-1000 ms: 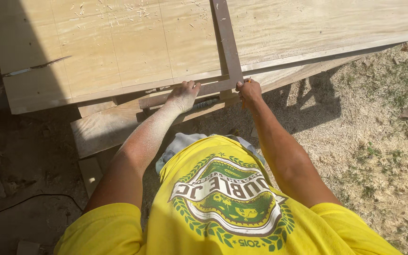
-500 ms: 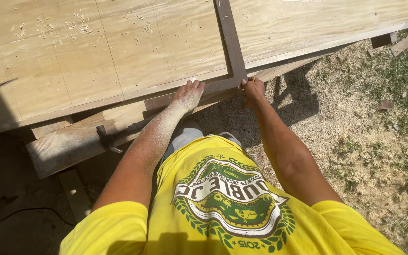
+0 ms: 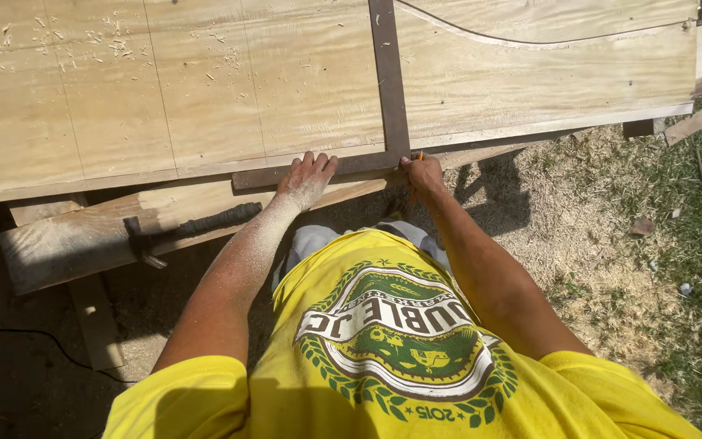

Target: The person holds a steel L-square against a large plywood panel and marks straight lines with a pencil, repositioning the square to make several marks. They then pick up a hammer and a thin wooden strip, position the strip along the panel edge, and hammer nails to fasten the strip to the panel.

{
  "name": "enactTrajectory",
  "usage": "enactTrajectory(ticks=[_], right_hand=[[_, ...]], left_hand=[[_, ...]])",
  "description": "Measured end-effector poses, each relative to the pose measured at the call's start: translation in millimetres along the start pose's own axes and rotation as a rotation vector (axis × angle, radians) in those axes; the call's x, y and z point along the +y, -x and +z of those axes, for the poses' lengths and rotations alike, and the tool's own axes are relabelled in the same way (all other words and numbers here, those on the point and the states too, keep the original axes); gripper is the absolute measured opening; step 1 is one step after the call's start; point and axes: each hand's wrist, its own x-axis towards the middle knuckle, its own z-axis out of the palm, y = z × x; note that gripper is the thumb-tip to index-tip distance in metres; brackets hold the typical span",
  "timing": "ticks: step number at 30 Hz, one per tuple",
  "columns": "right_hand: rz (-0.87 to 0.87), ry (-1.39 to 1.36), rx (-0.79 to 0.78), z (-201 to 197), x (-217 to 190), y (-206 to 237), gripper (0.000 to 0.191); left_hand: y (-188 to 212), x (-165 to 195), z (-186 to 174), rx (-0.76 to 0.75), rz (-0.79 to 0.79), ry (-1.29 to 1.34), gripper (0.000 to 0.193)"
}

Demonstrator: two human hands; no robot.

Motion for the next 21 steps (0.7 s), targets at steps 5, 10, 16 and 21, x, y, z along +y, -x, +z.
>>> enactTrajectory(ticks=[5, 10, 16, 21], right_hand=[[0.016, 0.175, -0.036, 1, 2, -6, 0.016], [0.074, 0.239, -0.026, 21, 11, -7, 0.016], [-0.008, 0.230, -0.011, 70, 25, -5, 0.021], [0.008, 0.256, 0.006, 108, 31, 2, 0.019]], left_hand=[[7, 2, 3, -0.017, -0.120, 0.005, 0.048], [19, -14, 5, 0.085, -0.156, -0.031, 0.044], [39, -56, 5, 0.047, -0.175, 0.006, 0.033], [59, -88, 2, 0.009, -0.204, 0.080, 0.030]])
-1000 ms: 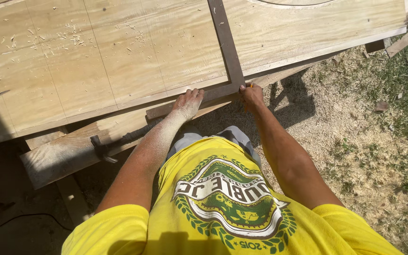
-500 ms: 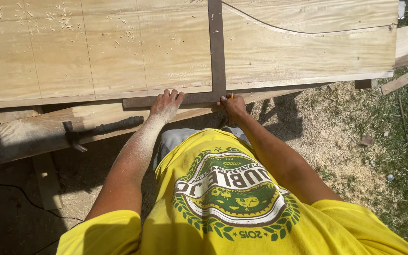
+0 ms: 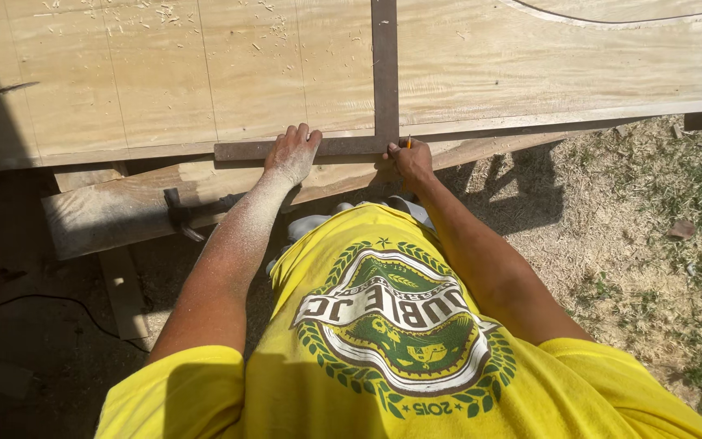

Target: The person holds a steel L-square against a large plywood panel and marks straight lines with a pencil, repositioning the square to make several marks. They then pick up a hammer and a thin wooden strip, position the strip along the panel edge, and hammer nails to fasten the strip to the panel.

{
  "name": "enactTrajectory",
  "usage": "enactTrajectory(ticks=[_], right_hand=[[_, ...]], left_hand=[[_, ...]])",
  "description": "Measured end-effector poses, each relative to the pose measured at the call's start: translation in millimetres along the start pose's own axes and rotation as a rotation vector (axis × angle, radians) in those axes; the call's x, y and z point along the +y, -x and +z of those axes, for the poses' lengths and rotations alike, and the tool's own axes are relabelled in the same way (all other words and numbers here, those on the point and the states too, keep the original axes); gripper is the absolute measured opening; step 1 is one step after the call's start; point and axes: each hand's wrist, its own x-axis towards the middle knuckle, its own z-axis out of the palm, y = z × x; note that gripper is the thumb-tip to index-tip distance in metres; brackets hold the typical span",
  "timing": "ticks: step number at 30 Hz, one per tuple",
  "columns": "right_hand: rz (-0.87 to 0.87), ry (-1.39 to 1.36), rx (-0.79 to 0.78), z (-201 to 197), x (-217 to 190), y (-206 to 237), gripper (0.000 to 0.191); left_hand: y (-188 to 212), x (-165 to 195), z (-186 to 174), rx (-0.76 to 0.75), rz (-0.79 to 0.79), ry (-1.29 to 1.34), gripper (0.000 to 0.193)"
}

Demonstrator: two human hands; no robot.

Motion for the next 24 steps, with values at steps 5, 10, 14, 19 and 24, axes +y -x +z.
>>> enactTrajectory(ticks=[5, 10, 14, 19, 24], right_hand=[[-0.026, 0.000, -0.031, 8, 2, 4, 0.017], [-0.057, -0.036, -0.044, -11, 4, 4, 0.016], [-0.063, -0.022, -0.045, -17, 5, 2, 0.015], [-0.116, 0.050, -0.032, -9, 4, -2, 0.018], [-0.162, 0.343, 0.109, -11, 6, 0, 0.027]], left_hand=[[7, -10, -3, -0.101, -0.004, 0.018, 0.035], [7, 6, 5, -0.096, 0.046, 0.033, 0.044], [12, 7, 10, 0.025, 0.103, 0.018, 0.039], [14, -2, 11, 0.039, 0.045, 0.014, 0.040], [11, 0, 11, -0.005, -0.027, 0.029, 0.040]])
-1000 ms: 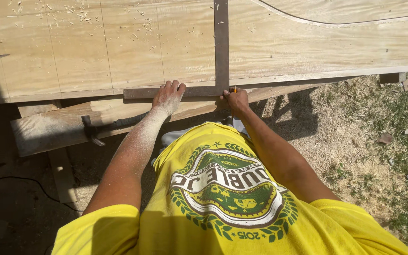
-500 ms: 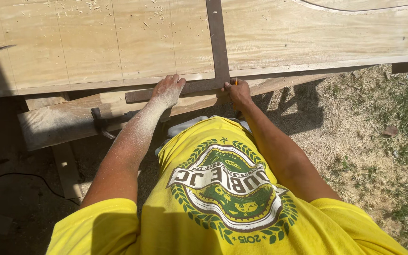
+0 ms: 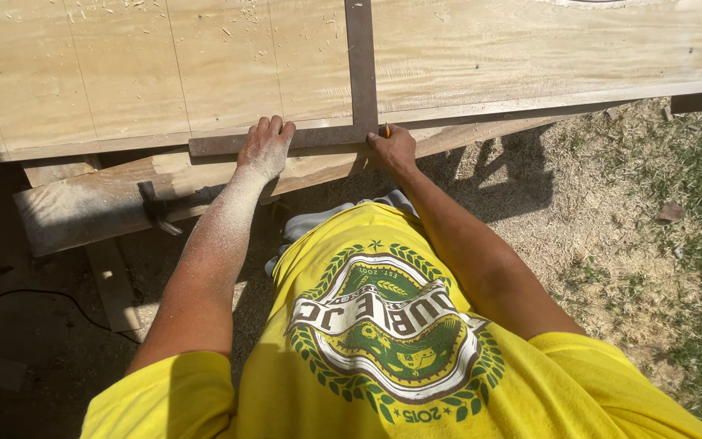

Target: The person holds a steel L-square against a large plywood panel and marks straight lines with a pencil, repositioning the square to make several marks. They then pick up a hammer and a thin wooden strip, position the strip along the panel edge, and hammer nails to fasten the strip to the panel.

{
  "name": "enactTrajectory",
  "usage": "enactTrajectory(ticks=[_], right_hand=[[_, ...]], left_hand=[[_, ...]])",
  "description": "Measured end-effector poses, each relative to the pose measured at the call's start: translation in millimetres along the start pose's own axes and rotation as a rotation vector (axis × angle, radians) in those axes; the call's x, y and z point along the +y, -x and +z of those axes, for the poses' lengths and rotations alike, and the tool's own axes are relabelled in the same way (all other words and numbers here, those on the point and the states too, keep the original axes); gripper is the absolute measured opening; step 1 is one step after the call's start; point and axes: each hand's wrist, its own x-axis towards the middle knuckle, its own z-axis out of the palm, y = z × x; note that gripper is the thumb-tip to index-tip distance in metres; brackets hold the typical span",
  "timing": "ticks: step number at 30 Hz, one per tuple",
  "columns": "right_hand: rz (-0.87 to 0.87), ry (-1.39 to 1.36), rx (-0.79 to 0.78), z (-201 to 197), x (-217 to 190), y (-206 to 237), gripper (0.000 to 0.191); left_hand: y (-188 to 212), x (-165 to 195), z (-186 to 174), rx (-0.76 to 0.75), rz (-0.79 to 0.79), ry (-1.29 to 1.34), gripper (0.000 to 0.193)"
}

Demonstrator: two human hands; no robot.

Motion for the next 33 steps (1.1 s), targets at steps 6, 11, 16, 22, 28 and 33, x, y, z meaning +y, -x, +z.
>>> enactTrajectory(ticks=[6, 11, 16, 22, 28, 33], right_hand=[[-0.070, 0.276, 0.098, -17, 3, 5, 0.079], [-0.489, 0.184, -0.051, -5, 6, 11, 0.047], [-0.045, 0.253, 0.086, 3, 8, 4, 0.050], [-0.031, -0.006, 0.038, 7, 6, -3, 0.039], [0.078, -0.066, 0.021, 3, 0, -6, 0.034], [0.068, -0.238, -0.029, 3, -2, -2, 0.030]], left_hand=[[6, -19, -20, -0.083, -0.084, -0.029, 0.052], [12, -24, -30, -0.147, -0.072, -0.028, 0.050], [7, -10, -17, -0.147, -0.030, 0.038, 0.051], [5, -5, -4, -0.116, 0.028, 0.020, 0.047], [7, -6, -1, -0.009, 0.112, -0.086, 0.048], [5, -8, -4, -0.066, 0.082, -0.035, 0.051]])
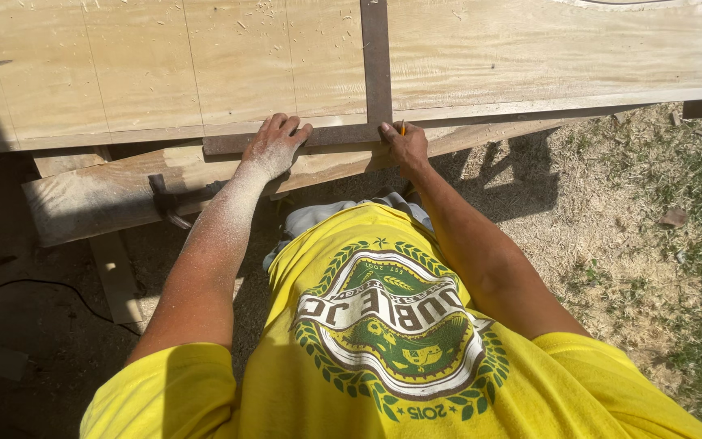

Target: The person holds a steel L-square against a large plywood panel and marks straight lines with a pencil, repositioning the square to make several marks. They then pick up a hammer and a thin wooden strip, position the strip along the panel edge, and hammer nails to fasten the strip to the panel.

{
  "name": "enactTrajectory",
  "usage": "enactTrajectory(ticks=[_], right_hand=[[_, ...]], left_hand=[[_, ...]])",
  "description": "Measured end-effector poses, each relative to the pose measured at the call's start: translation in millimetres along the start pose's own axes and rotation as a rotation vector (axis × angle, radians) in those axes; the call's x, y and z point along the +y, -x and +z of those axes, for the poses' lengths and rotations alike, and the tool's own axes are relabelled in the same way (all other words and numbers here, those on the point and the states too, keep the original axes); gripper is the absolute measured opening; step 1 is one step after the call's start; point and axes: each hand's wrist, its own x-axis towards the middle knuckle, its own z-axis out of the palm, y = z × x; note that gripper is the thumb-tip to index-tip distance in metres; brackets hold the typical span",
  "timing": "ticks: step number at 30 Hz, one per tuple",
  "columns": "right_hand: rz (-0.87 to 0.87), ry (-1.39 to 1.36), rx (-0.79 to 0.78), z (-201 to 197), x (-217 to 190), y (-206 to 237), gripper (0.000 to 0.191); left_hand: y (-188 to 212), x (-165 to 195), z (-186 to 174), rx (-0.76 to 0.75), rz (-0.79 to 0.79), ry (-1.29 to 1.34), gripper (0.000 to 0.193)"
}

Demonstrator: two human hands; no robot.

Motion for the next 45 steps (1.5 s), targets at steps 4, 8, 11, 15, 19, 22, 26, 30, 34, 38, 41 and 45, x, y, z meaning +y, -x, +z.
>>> enactTrajectory(ticks=[4, 8, 11, 15, 19, 22, 26, 30, 34, 38, 41, 45], right_hand=[[0.012, 0.010, -0.027, -1, 0, 0, 0.026], [-0.058, 0.026, -0.101, -7, 2, -3, 0.027], [-0.071, -0.039, -0.147, -11, 6, -4, 0.023], [-0.093, -0.091, -0.180, -11, 9, -5, 0.021], [-0.063, -0.055, -0.149, -10, 7, -4, 0.024], [-0.078, -0.060, -0.123, -9, 5, -5, 0.024], [-0.024, -0.037, -0.127, -8, 2, -6, 0.023], [0.016, -0.029, -0.125, -8, -1, -7, 0.023], [0.035, -0.014, -0.138, -9, -3, -8, 0.023], [0.038, -0.019, -0.161, -10, -3, -9, 0.025], [0.040, -0.049, -0.178, -10, -3, -9, 0.025], [0.041, -0.057, -0.182, -11, -4, -9, 0.026]], left_hand=[[3, 3, -8, -0.070, -0.015, -0.019, 0.051], [7, 7, -14, -0.107, -0.071, 0.056, 0.051], [8, 4, -15, -0.133, -0.033, -0.001, 0.059], [8, 0, -10, -0.055, 0.019, -0.016, 0.053], [6, -1, -11, -0.080, 0.003, 0.026, 0.050], [6, 1, -14, -0.102, -0.013, 0.037, 0.050], [6, 1, -14, -0.181, -0.070, 0.076, 0.052], [0, 5, -10, -0.120, -0.005, 0.007, 0.066], [-7, 14, -8, -0.229, 0.012, -0.090, 0.072], [-9, 19, -12, -0.314, 0.005, -0.102, 0.075], [-9, 22, -17, -0.315, 0.016, -0.120, 0.079], [-8, 23, -20, -0.353, -0.010, -0.081, 0.070]])
